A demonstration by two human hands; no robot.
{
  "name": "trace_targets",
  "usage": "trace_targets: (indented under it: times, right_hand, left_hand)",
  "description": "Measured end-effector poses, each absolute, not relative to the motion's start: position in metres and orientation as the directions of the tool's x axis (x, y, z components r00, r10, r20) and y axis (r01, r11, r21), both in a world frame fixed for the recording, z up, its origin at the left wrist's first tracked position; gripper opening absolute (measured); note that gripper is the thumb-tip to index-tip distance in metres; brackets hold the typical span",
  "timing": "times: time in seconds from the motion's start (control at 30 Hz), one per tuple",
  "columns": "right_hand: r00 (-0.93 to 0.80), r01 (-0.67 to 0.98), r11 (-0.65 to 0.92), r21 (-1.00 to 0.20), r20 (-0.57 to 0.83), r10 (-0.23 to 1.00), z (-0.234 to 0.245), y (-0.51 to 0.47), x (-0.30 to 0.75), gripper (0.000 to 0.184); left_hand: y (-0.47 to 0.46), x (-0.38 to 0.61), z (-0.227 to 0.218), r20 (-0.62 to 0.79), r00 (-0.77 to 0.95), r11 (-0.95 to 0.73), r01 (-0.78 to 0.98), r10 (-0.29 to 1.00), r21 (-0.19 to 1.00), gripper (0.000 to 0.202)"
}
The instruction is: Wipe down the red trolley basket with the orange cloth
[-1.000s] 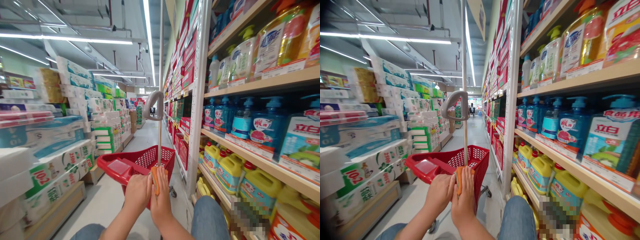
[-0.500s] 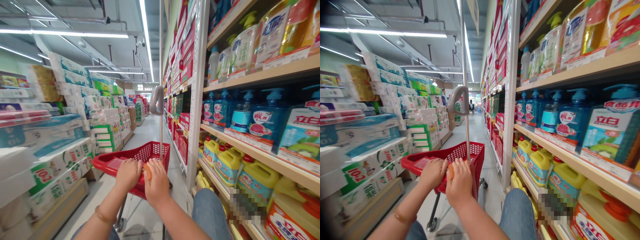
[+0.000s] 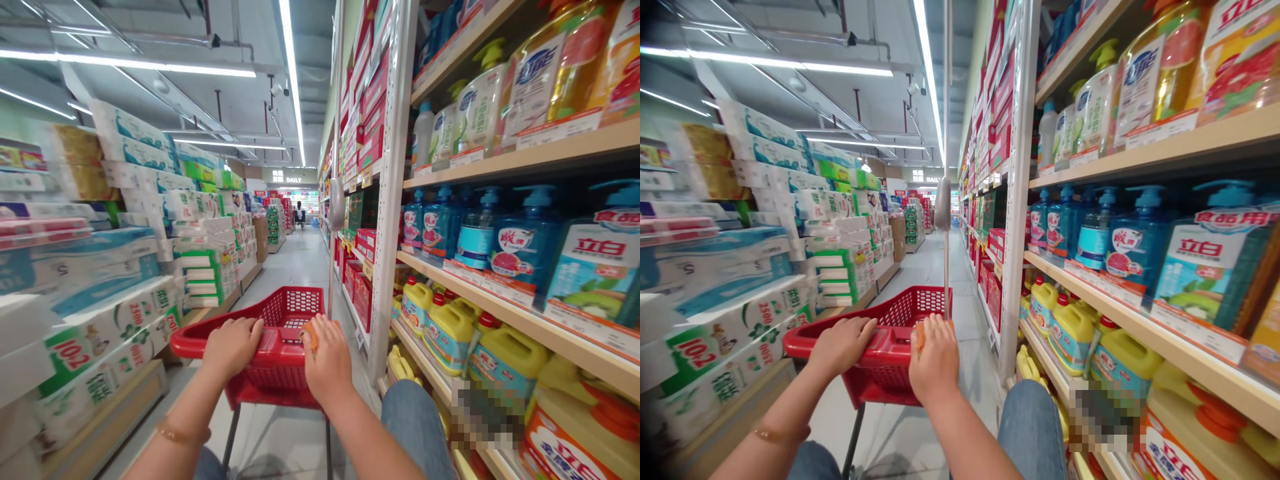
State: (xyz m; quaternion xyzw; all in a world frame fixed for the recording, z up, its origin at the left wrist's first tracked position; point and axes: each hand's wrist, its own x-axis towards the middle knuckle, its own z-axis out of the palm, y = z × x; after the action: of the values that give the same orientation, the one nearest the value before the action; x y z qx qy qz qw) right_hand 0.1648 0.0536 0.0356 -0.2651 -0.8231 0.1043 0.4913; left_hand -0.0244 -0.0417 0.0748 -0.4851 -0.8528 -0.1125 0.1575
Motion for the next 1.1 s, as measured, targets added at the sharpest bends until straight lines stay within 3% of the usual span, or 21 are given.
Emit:
trace_targets:
  times: [0.1,0.2,0.37,0.43,0.53,0.67,0.9,0.97,1.1]
  right_hand:
    - [-0.439,0.231,0.861,-0.452,0.742,0.507,0.050,0.034,0.143,0.042]
    - [-0.524,0.117,0.867,-0.485,0.711,0.469,0.059,0.019,0.128,0.042]
    - [-0.531,0.180,0.841,-0.510,0.670,0.520,0.062,0.030,0.126,0.046]
    - [-0.541,0.199,0.833,-0.515,0.651,0.532,0.064,0.039,0.129,0.044]
    - [-0.563,0.220,0.843,-0.492,0.641,0.521,0.068,0.048,0.131,0.043]
    - [-0.621,0.217,0.889,-0.403,0.646,0.444,0.071,0.055,0.136,0.042]
    - [-0.776,0.240,0.907,-0.347,0.492,0.394,0.079,0.072,0.146,0.094]
    - [-0.794,0.268,0.910,-0.316,0.462,0.395,0.082,0.071,0.146,0.090]
    - [-0.778,0.261,0.922,-0.285,0.504,0.376,0.086,0.067,0.147,0.054]
  left_hand:
    - [-0.038,-0.010,0.073,0.381,-0.441,0.483,0.875,0.813,-0.019,0.040]
    - [-0.037,-0.005,0.069,0.392,-0.418,0.450,0.893,0.820,0.010,0.032]
    - [-0.042,-0.009,0.065,0.472,-0.339,0.223,0.932,0.814,0.285,0.033]
    - [-0.043,-0.010,0.065,0.494,-0.296,0.129,0.930,0.817,0.344,0.038]
    - [-0.038,-0.005,0.063,0.536,-0.222,0.054,0.949,0.814,0.311,0.038]
    - [-0.027,0.005,0.060,0.543,-0.200,0.112,0.975,0.816,0.191,0.029]
    - [-0.019,0.015,0.064,0.518,-0.336,0.323,0.939,0.787,0.118,0.034]
    - [-0.020,0.017,0.066,0.513,-0.348,0.317,0.936,0.785,0.150,0.035]
    - [-0.028,0.017,0.068,0.531,-0.307,0.193,0.946,0.790,0.260,0.029]
